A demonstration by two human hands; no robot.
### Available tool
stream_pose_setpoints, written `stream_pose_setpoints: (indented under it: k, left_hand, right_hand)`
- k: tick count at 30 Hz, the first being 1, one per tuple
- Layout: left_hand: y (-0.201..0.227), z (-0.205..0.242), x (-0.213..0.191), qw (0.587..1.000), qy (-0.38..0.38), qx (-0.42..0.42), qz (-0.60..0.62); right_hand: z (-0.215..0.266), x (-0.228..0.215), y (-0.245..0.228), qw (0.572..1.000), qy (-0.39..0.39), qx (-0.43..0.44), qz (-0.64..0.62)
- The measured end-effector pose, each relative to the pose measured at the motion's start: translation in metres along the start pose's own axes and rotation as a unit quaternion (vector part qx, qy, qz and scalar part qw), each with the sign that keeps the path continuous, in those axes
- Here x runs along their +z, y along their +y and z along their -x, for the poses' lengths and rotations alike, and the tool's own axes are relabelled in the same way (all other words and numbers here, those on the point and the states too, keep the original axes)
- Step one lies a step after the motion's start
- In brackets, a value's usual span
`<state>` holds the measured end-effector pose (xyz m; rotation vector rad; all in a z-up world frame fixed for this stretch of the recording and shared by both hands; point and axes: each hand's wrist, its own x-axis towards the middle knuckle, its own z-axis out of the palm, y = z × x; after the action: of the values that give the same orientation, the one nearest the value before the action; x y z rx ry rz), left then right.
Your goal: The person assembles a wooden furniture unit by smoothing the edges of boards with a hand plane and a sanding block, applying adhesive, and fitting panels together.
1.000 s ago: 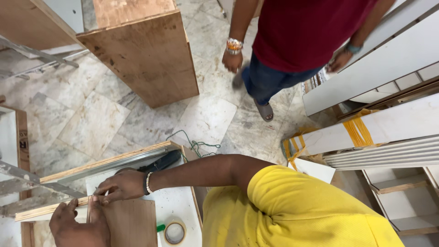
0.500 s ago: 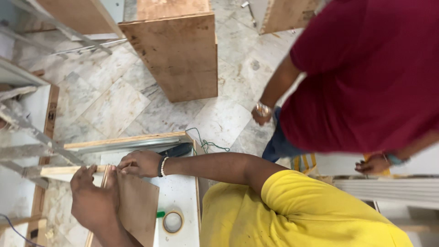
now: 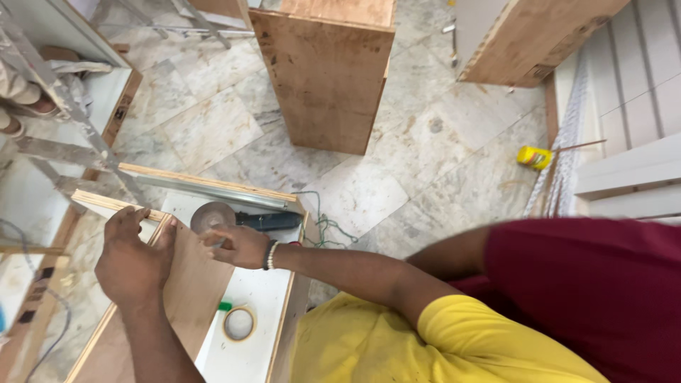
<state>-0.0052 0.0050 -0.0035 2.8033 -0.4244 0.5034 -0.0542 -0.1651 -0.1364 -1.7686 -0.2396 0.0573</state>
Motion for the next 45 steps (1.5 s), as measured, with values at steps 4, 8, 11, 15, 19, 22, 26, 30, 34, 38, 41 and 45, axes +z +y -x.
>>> stream_pose_setpoints:
  k: [4,8,11,15,19,22,26,30,34,38,41,45]
  left_hand:
    - [-0.003,-0.001,0.001,0.999,0.015,0.031,-0.023]
    - [-0.004,-0.003,0.004,0.999,-0.007,0.023,-0.041]
    - [-0.006,-0.001,0.006,0.999,-0.011,0.024,-0.048]
    - [-0.005,-0.001,0.006,0.998,-0.019,0.017,-0.050]
    - [-0.002,-0.002,0.005,0.997,0.010,0.009,-0.082]
    - [0.002,-0.005,0.005,0.995,0.002,-0.010,-0.101]
    - [0.001,-0.007,0.007,0.988,-0.021,-0.047,-0.144]
    - [0.000,-0.013,0.012,0.975,-0.115,-0.084,-0.168]
    - [0.002,-0.018,0.010,0.960,-0.187,-0.126,-0.169]
    - [0.003,-0.017,0.009,0.954,-0.217,-0.114,-0.175]
    - [0.002,-0.017,0.008,0.956,-0.220,-0.104,-0.165]
    - [-0.003,-0.016,0.010,0.962,-0.217,-0.084,-0.144]
  right_hand:
    - [0.018,-0.018,0.021,0.997,-0.020,0.057,-0.048]
    - [0.028,-0.041,0.032,0.992,0.045,0.036,-0.110]
    - [0.029,-0.045,0.032,0.992,0.061,0.039,-0.099]
    - [0.014,-0.042,0.025,0.991,0.054,0.025,-0.118]
    - [-0.002,-0.037,0.014,0.986,0.037,0.024,-0.159]
    - [-0.010,-0.033,0.007,0.989,0.037,-0.012,-0.140]
    - [-0.014,-0.031,0.005,0.993,0.015,-0.009,-0.117]
    - [-0.011,-0.032,0.015,0.993,0.018,-0.007,-0.115]
    - [-0.007,-0.035,0.025,0.987,0.009,0.018,-0.158]
    - [-0.008,-0.043,0.017,0.988,0.013,0.016,-0.151]
    - [-0.012,-0.049,-0.006,0.994,0.018,0.004,-0.103]
    - [-0.022,-0.045,-0.038,0.990,0.040,-0.127,0.056]
